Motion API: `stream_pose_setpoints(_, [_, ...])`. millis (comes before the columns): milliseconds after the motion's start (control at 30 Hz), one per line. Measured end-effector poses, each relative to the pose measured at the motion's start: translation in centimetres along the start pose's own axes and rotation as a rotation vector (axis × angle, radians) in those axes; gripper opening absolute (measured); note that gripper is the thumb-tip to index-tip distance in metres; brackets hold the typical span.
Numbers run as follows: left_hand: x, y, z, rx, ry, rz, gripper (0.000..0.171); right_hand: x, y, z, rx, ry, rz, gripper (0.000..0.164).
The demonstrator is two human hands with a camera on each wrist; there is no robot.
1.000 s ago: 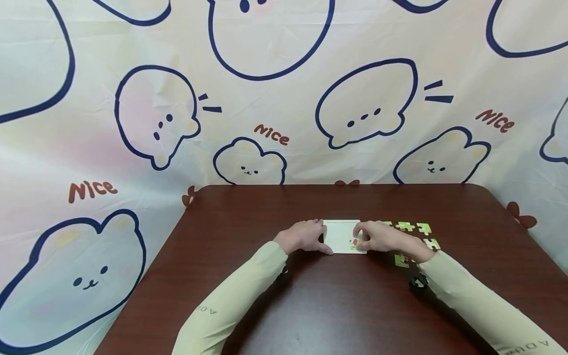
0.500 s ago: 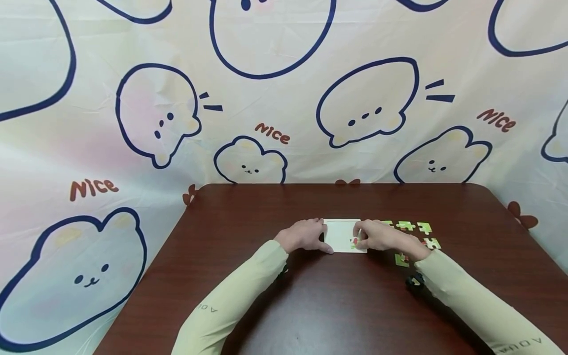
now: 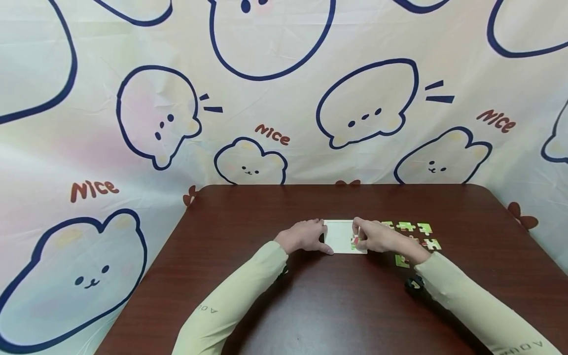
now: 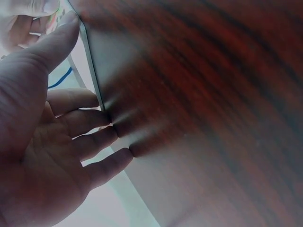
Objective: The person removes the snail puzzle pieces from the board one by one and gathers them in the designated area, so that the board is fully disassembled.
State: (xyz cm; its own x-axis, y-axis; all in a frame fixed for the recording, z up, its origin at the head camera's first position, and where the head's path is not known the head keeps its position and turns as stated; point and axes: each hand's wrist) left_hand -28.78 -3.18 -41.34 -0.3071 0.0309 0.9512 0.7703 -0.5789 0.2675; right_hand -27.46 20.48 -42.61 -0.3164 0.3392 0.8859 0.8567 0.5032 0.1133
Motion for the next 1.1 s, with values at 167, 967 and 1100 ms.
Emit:
stream_pose_setpoints(167, [0.1, 0.1, 0.0, -0.003, 0.003, 0.002, 0.059, 0.9, 1.0, 0.1, 0.094, -0.122, -0.01, 0.018])
stream_pose_setpoints(967, [-0.1, 0.0, 0.2, -0.005, 0.043, 0.014, 0.054, 5.7, 9.1, 5.9, 0.065, -0.163, -0.058, 0.017])
stream_pose_setpoints(1100, [-0.1, 0.3, 0.0, 0.004, 0.03, 0.008, 0.056, 6.1, 10.1, 6.9, 0.071, -0.164, -0.058, 0.018])
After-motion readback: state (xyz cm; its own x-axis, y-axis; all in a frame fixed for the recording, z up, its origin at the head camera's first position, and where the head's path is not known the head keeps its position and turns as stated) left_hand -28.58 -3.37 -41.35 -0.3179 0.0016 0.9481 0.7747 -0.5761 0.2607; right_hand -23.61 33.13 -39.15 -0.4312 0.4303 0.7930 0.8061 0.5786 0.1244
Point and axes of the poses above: each hand's wrist, its own y-axis away from the middle knuckle, its own x-axis out of the back of the hand, z = x × y, and after that the axes turned 4 degrees about y, right-handed
